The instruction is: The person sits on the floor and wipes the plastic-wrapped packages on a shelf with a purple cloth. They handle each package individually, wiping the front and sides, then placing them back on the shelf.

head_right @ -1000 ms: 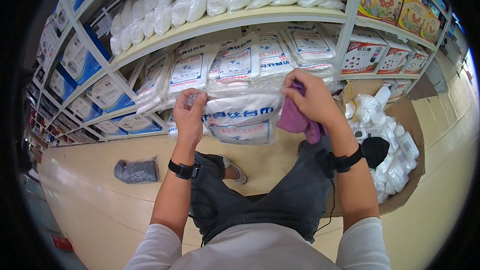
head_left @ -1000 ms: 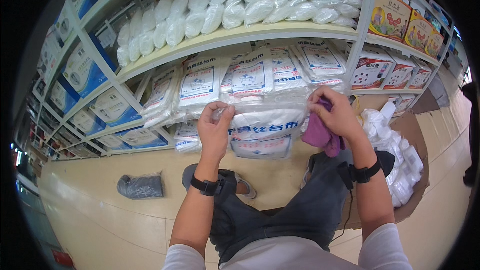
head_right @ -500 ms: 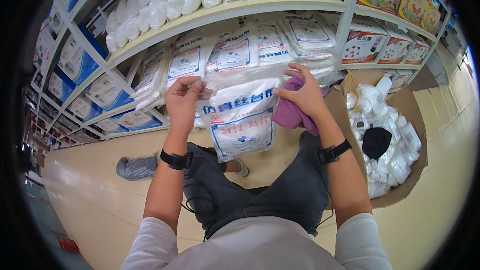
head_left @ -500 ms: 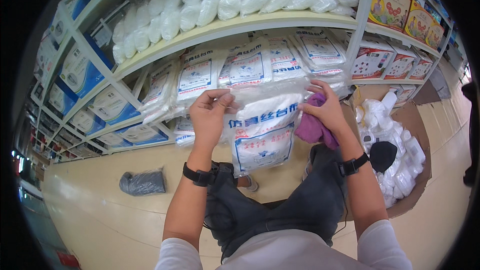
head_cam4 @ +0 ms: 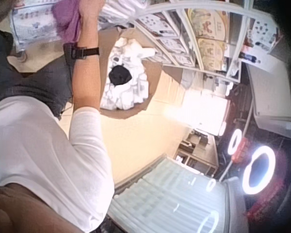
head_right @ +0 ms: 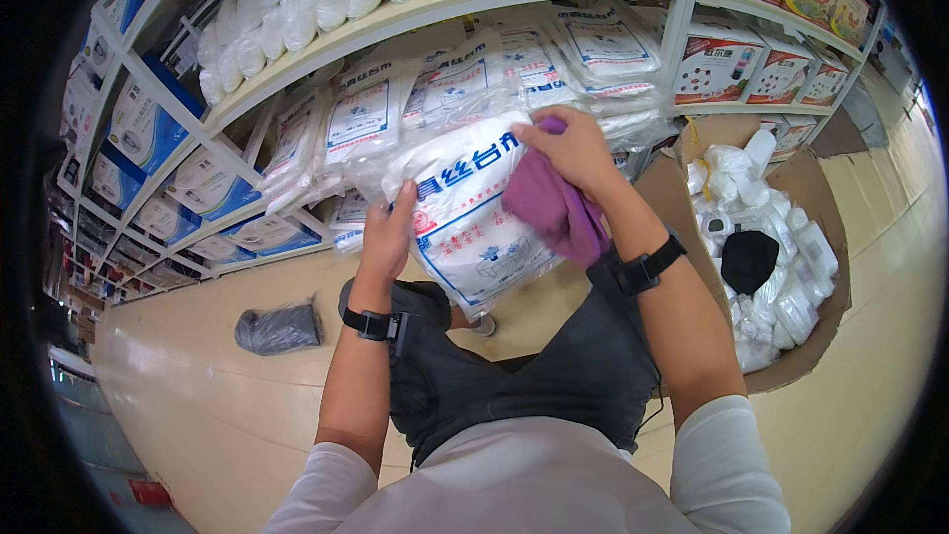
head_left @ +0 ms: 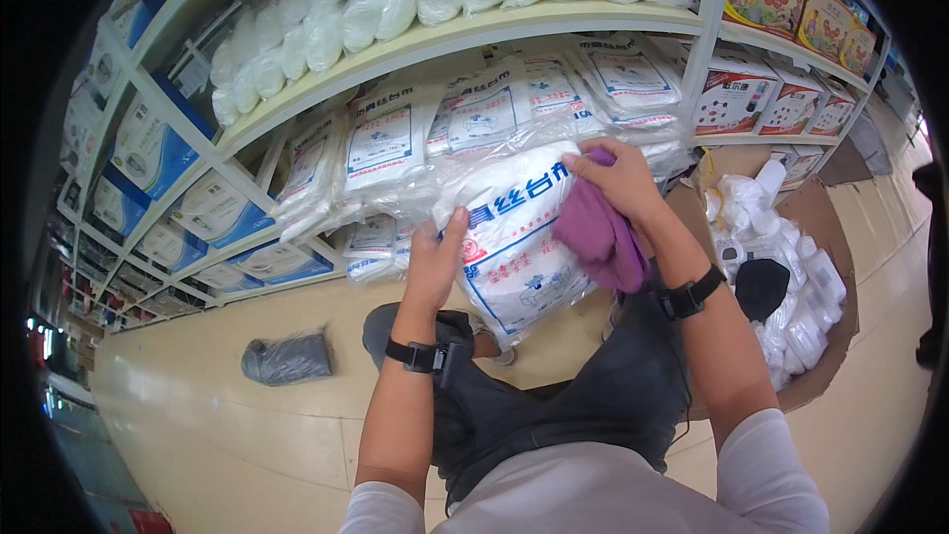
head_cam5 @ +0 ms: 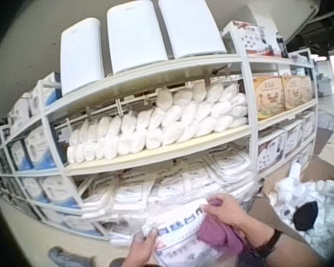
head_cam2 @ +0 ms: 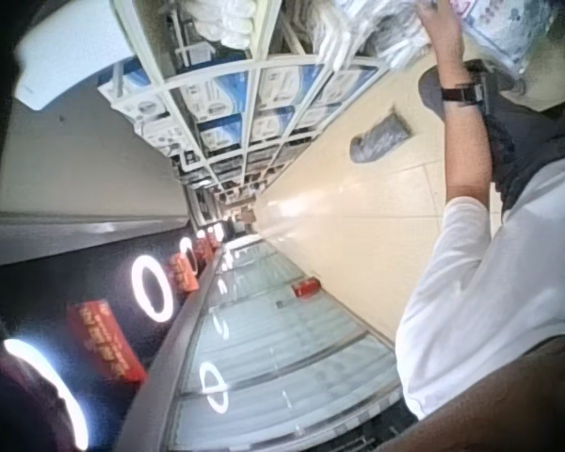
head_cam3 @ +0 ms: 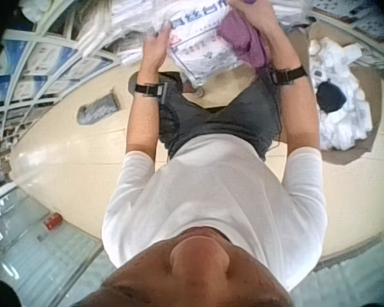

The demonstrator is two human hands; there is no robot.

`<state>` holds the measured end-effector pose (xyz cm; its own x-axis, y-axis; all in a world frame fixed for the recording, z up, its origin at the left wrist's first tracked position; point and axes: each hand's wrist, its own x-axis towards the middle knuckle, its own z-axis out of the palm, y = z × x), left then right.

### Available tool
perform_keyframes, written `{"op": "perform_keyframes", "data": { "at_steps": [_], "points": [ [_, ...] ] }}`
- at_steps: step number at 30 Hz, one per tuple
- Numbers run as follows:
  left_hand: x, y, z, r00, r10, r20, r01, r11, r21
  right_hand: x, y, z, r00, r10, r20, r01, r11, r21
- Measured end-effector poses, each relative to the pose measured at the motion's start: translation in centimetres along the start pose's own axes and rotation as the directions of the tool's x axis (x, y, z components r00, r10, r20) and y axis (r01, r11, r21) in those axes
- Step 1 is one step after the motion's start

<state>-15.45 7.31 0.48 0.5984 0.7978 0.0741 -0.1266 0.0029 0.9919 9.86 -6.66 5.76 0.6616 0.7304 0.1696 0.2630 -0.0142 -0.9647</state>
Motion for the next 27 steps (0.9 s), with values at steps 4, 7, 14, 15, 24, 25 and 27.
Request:
{"op": "perform_keyframes", "data": {
  "at_steps": [4, 7, 14, 15, 24, 25, 27],
  "points": [
    [0.2, -0.7, 2.6, 0.998, -0.045, -0.044, 0.033, 0.969, -0.247, 1.3, -0.1, -0.7, 0.830, -0.071, -0.553, 0.139, 0.987, 0.082],
    [0.0, -1.1, 3.3, 0.996, -0.084, 0.015, 0.084, 0.957, -0.279, -2.2, -4.2, 2.8, 0.789, -0.120, -0.603, 0.276, 0.946, 0.173],
    [-1.7, -0.5, 4.9, 0.957, -0.097, 0.273, 0.223, 0.847, -0.482, -6.7, 0.1, 7.5, 0.696, -0.690, 0.198, 0.642, 0.475, -0.602],
    [-2.0, -0.5, 5.2, 0.953, -0.130, 0.273, 0.243, 0.866, -0.437, -5.2, 1.4, 6.7, 0.737, -0.663, 0.132, 0.603, 0.555, -0.573],
    [-1.9, 0.3, 7.0, 0.956, -0.096, 0.279, 0.225, 0.847, -0.482, 3.7, 13.9, -2.4, 0.896, 0.336, -0.290, -0.257, 0.925, 0.280],
    [-1.6, 0.0, 6.1, 0.964, -0.118, 0.240, 0.228, 0.831, -0.508, 2.6, 13.3, -2.6, 0.930, 0.325, -0.172, -0.185, 0.816, 0.547],
    [-0.8, -0.3, 5.2, 0.957, -0.175, 0.232, 0.275, 0.803, -0.529, 0.7, 11.9, -2.2, 0.988, 0.138, 0.065, -0.123, 0.467, 0.875]
  ]
}}
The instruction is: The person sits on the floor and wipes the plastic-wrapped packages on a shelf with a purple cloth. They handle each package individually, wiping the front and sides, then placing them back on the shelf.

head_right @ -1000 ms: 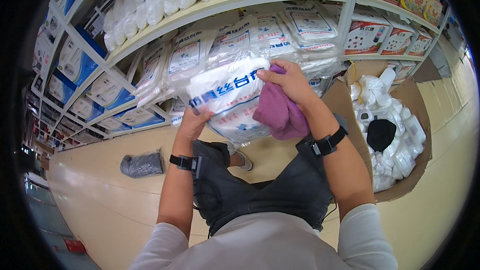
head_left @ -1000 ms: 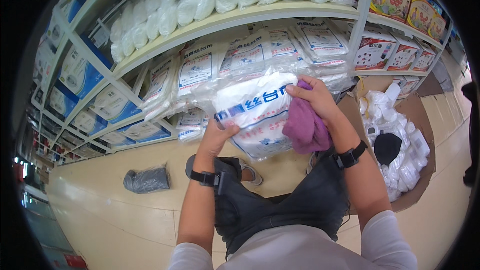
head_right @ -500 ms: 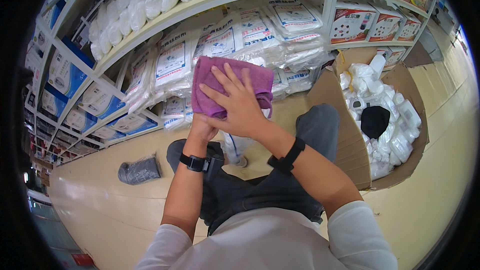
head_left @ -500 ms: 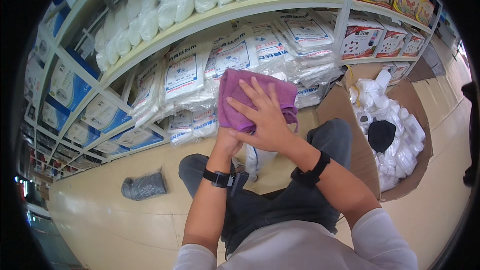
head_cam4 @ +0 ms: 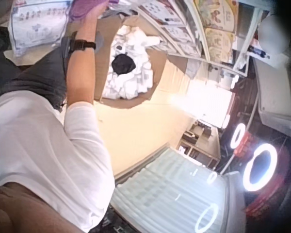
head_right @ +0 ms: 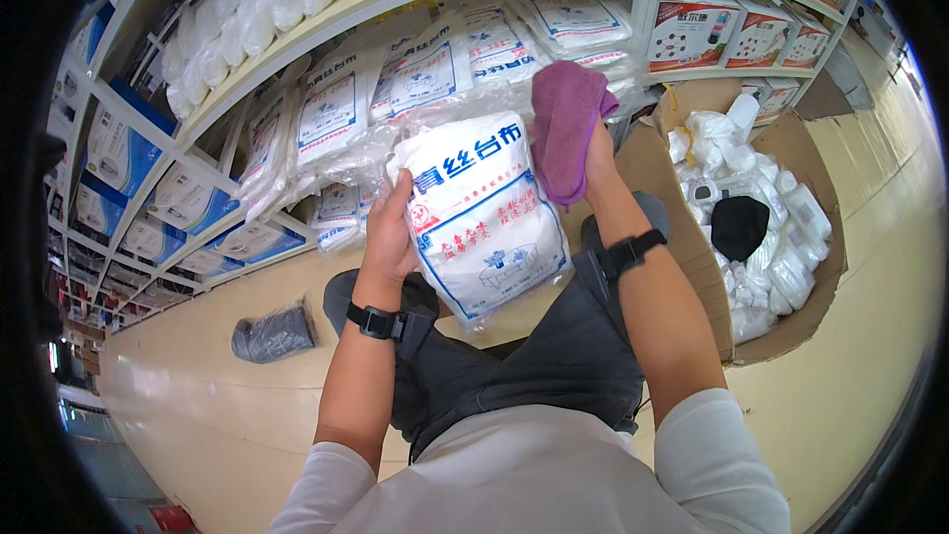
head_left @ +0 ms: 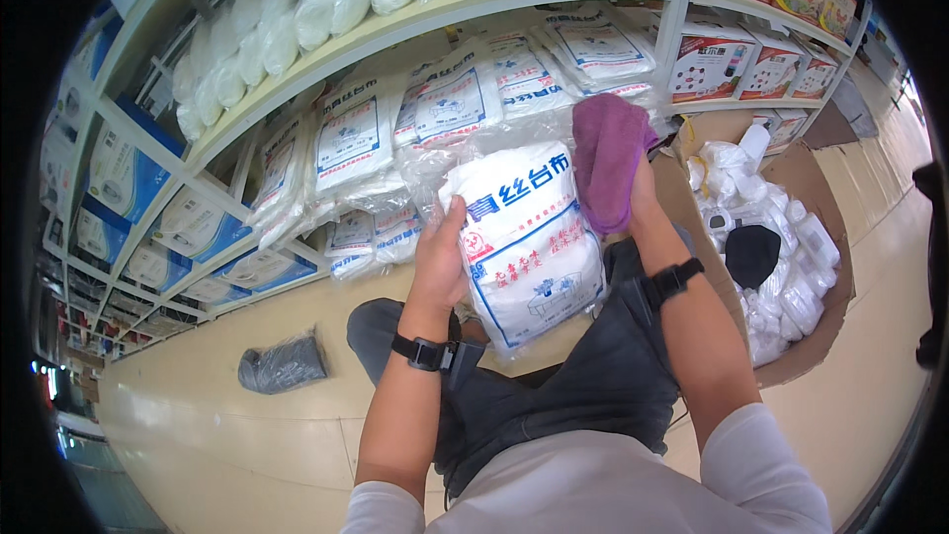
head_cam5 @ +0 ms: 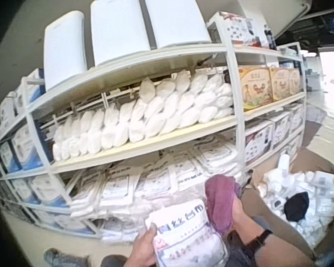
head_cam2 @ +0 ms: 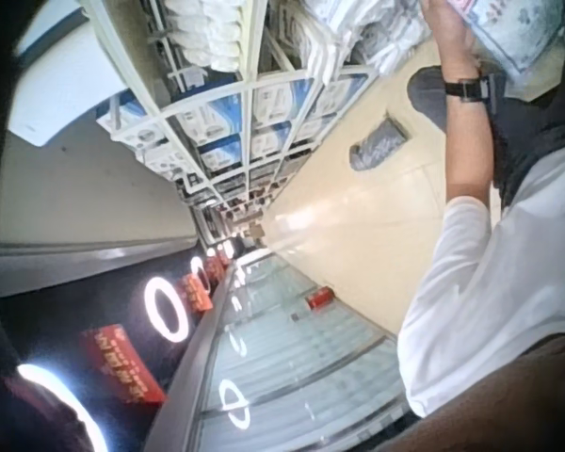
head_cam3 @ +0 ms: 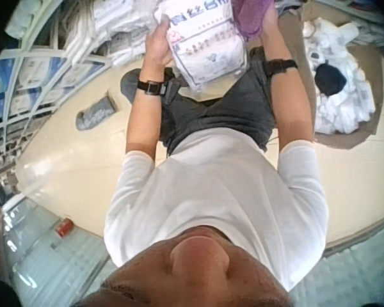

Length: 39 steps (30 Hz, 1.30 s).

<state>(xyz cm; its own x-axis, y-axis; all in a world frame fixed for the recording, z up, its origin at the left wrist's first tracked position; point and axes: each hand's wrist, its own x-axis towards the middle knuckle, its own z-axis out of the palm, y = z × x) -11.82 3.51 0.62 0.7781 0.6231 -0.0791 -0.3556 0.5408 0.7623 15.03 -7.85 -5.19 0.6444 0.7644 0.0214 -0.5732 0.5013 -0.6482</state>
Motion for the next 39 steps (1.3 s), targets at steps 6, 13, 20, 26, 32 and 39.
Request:
{"op": "perform_keyframes", "data": {
  "at_steps": [6, 13, 20, 26, 32, 39],
  "points": [
    [0.7, -1.8, 1.2, 0.996, -0.071, -0.045, 0.072, 0.997, 0.022, -3.6, 1.9, 4.7, 0.889, 0.403, 0.216, -0.351, 0.904, -0.243],
    [0.3, 2.2, -2.5, 0.981, -0.166, -0.103, 0.176, 0.980, 0.090, -4.9, -0.9, 6.4, 0.864, 0.474, 0.169, -0.425, 0.867, -0.260],
    [-2.1, -0.9, -4.3, 0.971, -0.239, -0.004, 0.229, 0.923, 0.310, -0.9, -1.6, 6.6, 0.997, 0.028, 0.067, 0.001, 0.918, -0.396],
    [1.1, -3.1, -4.0, 0.992, -0.109, -0.058, 0.121, 0.958, 0.262, -0.1, -2.0, 7.1, 0.880, -0.466, 0.095, 0.278, 0.343, -0.897],
    [2.1, -3.9, -1.7, 0.997, -0.074, -0.022, 0.075, 0.997, 0.031, -5.4, 5.6, 7.5, 0.837, -0.187, 0.515, 0.523, -0.002, -0.852],
    [1.0, -2.7, -4.4, 0.993, -0.078, -0.089, 0.074, 0.996, -0.046, -1.6, 4.2, 1.8, 0.994, -0.067, -0.089, -0.020, 0.679, -0.734]
  ]
}}
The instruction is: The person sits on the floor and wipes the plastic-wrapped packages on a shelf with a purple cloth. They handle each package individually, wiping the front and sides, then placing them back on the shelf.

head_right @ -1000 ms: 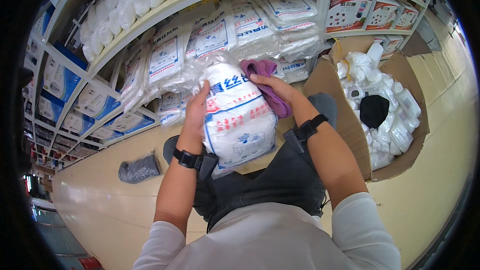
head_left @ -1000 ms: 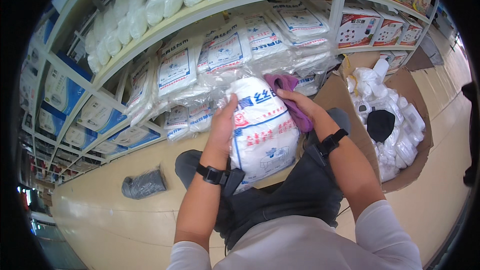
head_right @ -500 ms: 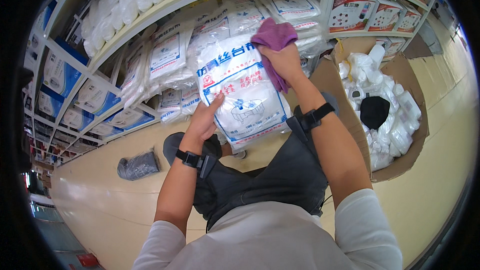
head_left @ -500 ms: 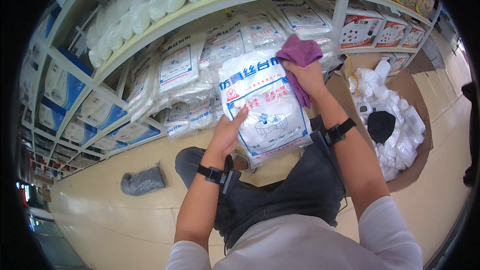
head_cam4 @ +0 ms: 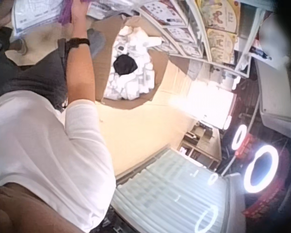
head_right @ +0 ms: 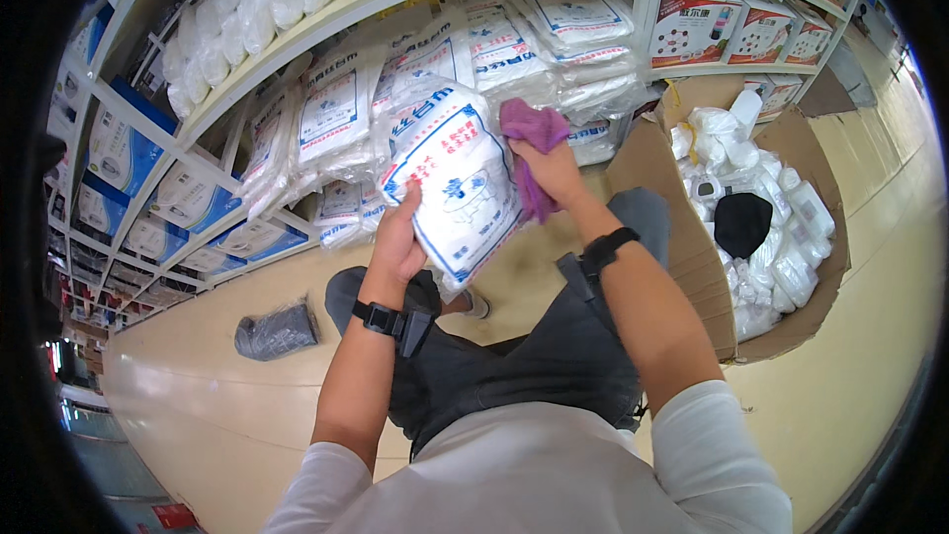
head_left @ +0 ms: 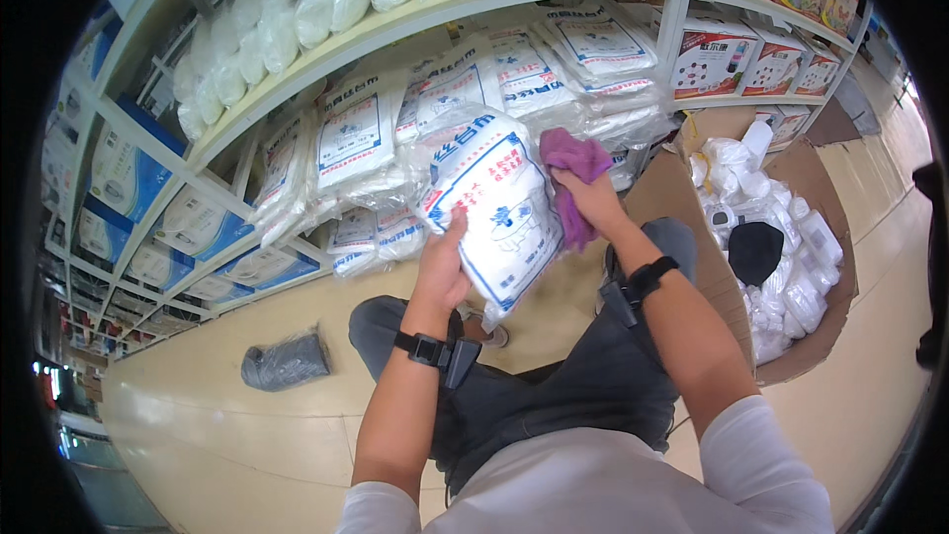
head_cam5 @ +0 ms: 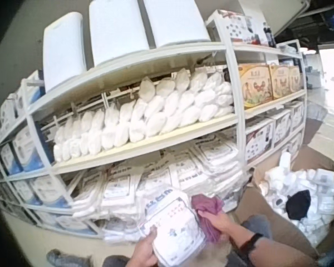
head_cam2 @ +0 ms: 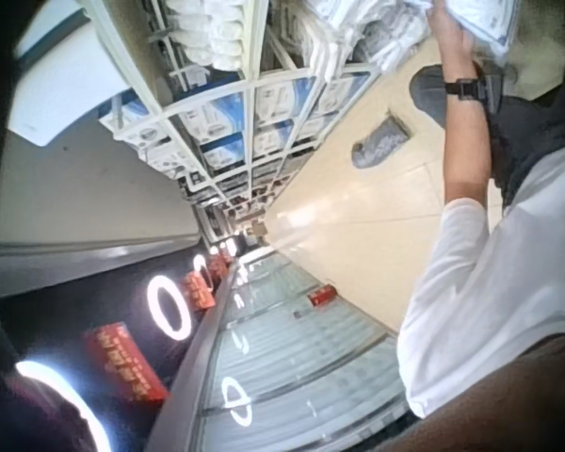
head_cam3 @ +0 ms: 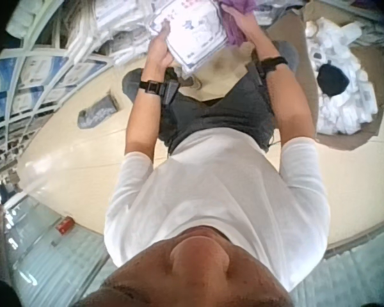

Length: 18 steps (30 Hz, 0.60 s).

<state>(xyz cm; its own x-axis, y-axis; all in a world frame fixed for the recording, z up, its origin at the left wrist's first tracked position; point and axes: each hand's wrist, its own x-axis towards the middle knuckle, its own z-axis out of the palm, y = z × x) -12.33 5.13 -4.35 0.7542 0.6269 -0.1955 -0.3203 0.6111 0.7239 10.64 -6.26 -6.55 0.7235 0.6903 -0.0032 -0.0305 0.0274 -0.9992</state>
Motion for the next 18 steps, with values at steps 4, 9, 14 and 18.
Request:
{"op": "perform_keyframes", "data": {
  "at_steps": [4, 9, 14, 18],
  "points": [
    [0.4, 1.2, -0.2, 0.993, -0.025, 0.118, 0.045, 0.985, -0.168, -1.5, -1.5, -0.2, 0.948, -0.008, 0.319, -0.108, 0.933, 0.344],
    [-0.4, 1.0, -2.1, 0.977, -0.180, 0.111, 0.194, 0.973, -0.129, -0.3, -1.1, -1.2, 0.969, 0.118, 0.216, -0.156, 0.973, 0.169],
    [-0.2, -0.1, -1.7, 0.993, -0.115, 0.033, 0.114, 0.993, 0.016, -0.1, -1.6, 0.0, 0.962, -0.217, -0.163, 0.116, 0.872, -0.476],
    [0.3, -0.3, -0.4, 0.999, 0.028, -0.033, -0.028, 1.000, -0.003, -4.6, -5.8, 3.5, 0.865, -0.502, -0.026, 0.437, 0.777, -0.452]
  ]
}}
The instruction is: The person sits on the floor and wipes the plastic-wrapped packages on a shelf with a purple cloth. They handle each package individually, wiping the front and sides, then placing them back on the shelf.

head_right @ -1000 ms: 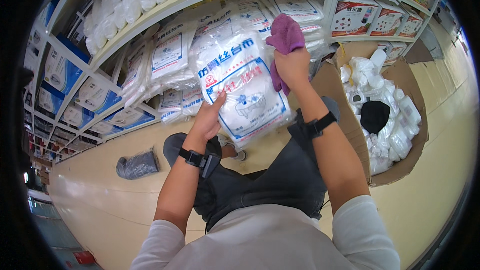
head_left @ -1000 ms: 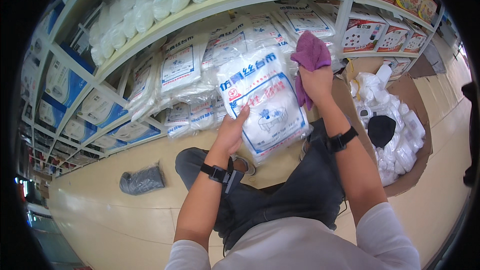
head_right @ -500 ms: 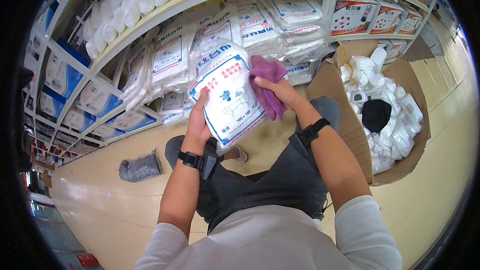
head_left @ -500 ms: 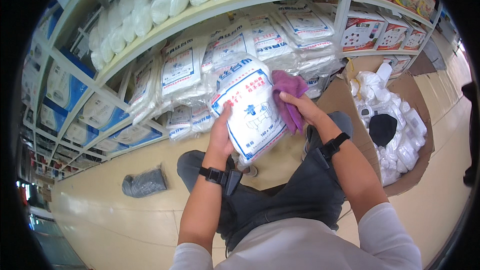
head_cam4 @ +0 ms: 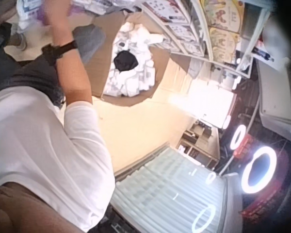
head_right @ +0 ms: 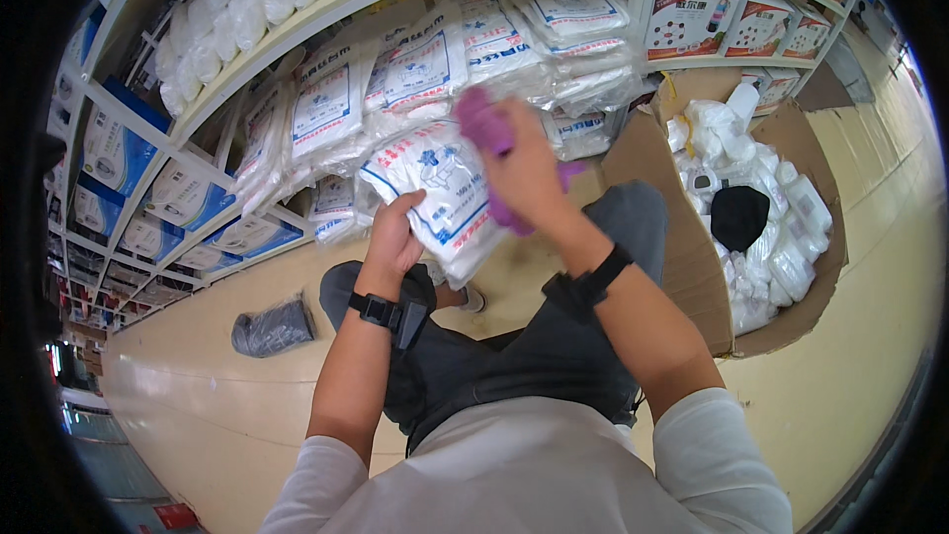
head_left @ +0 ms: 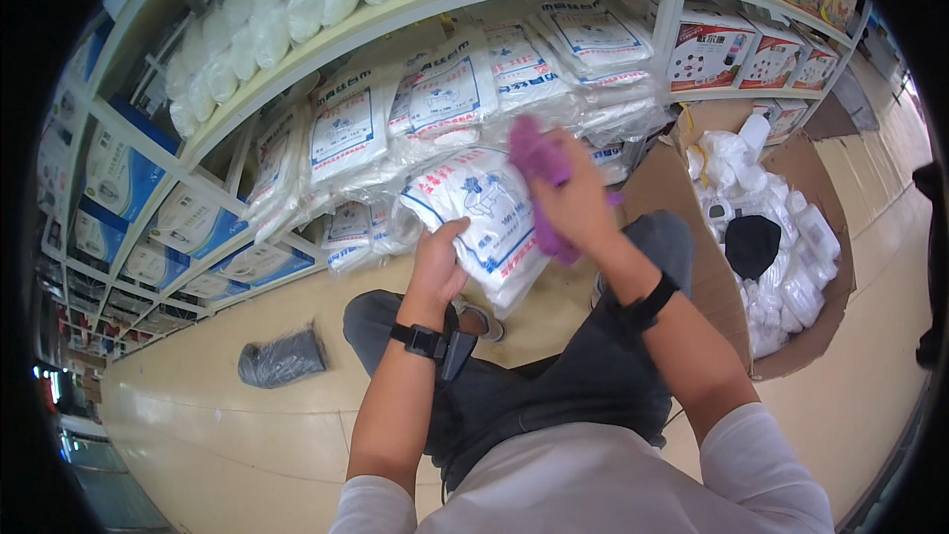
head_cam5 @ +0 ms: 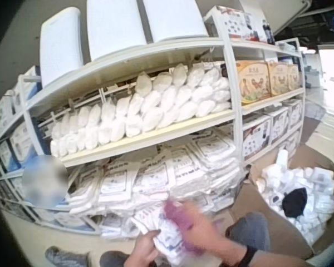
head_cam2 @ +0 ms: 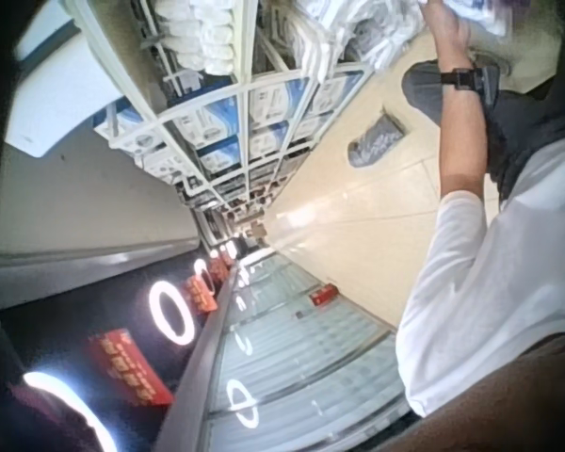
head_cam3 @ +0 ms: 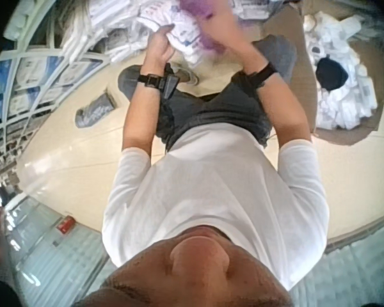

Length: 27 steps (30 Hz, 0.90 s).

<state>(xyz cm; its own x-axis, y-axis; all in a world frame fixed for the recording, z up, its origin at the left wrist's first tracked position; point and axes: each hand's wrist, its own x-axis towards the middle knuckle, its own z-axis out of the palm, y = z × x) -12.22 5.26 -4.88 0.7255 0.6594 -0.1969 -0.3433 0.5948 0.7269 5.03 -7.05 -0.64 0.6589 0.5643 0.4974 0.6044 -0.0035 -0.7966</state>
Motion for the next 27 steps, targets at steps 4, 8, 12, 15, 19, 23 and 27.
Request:
{"op": "perform_keyframes", "data": {
  "at_steps": [4, 8, 12, 15, 19, 23, 27],
  "points": [
    [0.9, -0.1, 1.1, 0.992, 0.106, 0.072, -0.096, 0.988, -0.125, -4.1, 0.0, 3.0, 0.877, -0.340, 0.339, 0.376, 0.925, -0.046],
    [0.2, 1.4, 2.2, 0.990, 0.125, 0.067, -0.119, 0.989, -0.085, -2.5, 6.0, 3.3, 0.976, 0.204, 0.075, -0.217, 0.918, 0.331],
    [0.7, 2.9, 1.2, 0.990, 0.142, -0.005, -0.140, 0.975, -0.171, -2.5, 2.6, 1.3, 0.967, 0.217, 0.132, -0.252, 0.879, 0.406],
    [3.3, 2.0, -0.9, 1.000, 0.006, 0.001, -0.005, 0.889, -0.458, -3.9, 1.5, 2.1, 0.876, -0.458, 0.150, 0.476, 0.871, -0.121],
    [2.6, 2.3, 1.5, 1.000, 0.008, 0.014, -0.001, 0.894, -0.447, -4.3, 5.9, 3.8, 0.951, -0.278, -0.134, 0.304, 0.917, 0.257],
    [1.5, 2.7, 2.5, 0.969, 0.241, -0.053, -0.246, 0.934, -0.259, -4.0, 4.2, 3.5, 0.801, 0.555, 0.223, -0.427, 0.270, 0.863],
    [1.3, 1.2, 3.8, 0.954, 0.298, 0.007, -0.285, 0.918, -0.275, -3.3, 2.4, 2.7, 0.753, 0.413, 0.513, -0.550, -0.034, 0.834]
  ]
}}
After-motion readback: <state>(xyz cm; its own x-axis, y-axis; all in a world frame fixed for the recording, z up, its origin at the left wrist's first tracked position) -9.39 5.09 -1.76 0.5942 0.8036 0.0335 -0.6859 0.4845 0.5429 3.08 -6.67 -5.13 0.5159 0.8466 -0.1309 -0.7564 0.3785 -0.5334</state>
